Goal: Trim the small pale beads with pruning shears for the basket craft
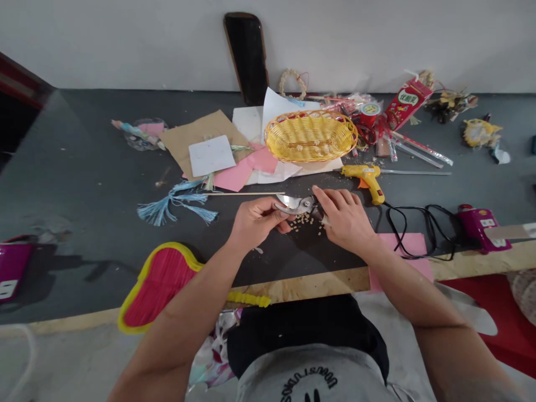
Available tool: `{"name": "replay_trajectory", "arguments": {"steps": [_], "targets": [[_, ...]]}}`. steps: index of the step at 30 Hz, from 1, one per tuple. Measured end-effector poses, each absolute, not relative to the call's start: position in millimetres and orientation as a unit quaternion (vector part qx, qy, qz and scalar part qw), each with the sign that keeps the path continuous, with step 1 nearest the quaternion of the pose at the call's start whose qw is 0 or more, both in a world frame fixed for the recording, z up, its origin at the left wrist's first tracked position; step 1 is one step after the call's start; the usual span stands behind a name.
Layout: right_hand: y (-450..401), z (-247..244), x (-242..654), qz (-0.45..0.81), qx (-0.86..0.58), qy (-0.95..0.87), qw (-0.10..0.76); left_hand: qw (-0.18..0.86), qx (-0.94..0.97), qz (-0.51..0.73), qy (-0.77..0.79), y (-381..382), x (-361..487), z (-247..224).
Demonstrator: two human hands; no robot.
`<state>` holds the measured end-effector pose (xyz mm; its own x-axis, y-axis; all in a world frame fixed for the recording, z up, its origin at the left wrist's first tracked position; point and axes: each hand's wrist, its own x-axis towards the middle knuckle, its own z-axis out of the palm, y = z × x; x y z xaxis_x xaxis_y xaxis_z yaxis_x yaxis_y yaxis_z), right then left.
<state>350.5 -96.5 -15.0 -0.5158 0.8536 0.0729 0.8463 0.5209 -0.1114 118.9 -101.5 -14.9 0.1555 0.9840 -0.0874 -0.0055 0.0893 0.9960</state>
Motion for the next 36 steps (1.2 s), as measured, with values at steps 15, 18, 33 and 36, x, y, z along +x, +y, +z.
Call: {"name": "replay_trajectory", "arguments": {"steps": [15, 18, 33, 36], "targets": [[-96.9, -13.7, 353.8, 0.073, -0.492, -0.865, 0.060, 0.577, 0.488, 0.449, 0.477, -103.2, 122.9, -14.8], [-96.0, -12.8, 351.4, 0.063, -0.504, -0.859, 0.059, 0.575, 0.473, 0.473, 0.472, -101.6, 125.4, -18.6], [-99.6, -13.4, 350.7, 0.053, -0.496, -0.864, 0.062, 0.608, 0.483, 0.433, 0.457, -103.5, 115.6, -11.1], [-99.5, -12.4, 350.1, 0.051, -0.492, -0.867, 0.061, 0.622, 0.482, 0.422, 0.450, -103.6, 112.9, -11.8]]}}
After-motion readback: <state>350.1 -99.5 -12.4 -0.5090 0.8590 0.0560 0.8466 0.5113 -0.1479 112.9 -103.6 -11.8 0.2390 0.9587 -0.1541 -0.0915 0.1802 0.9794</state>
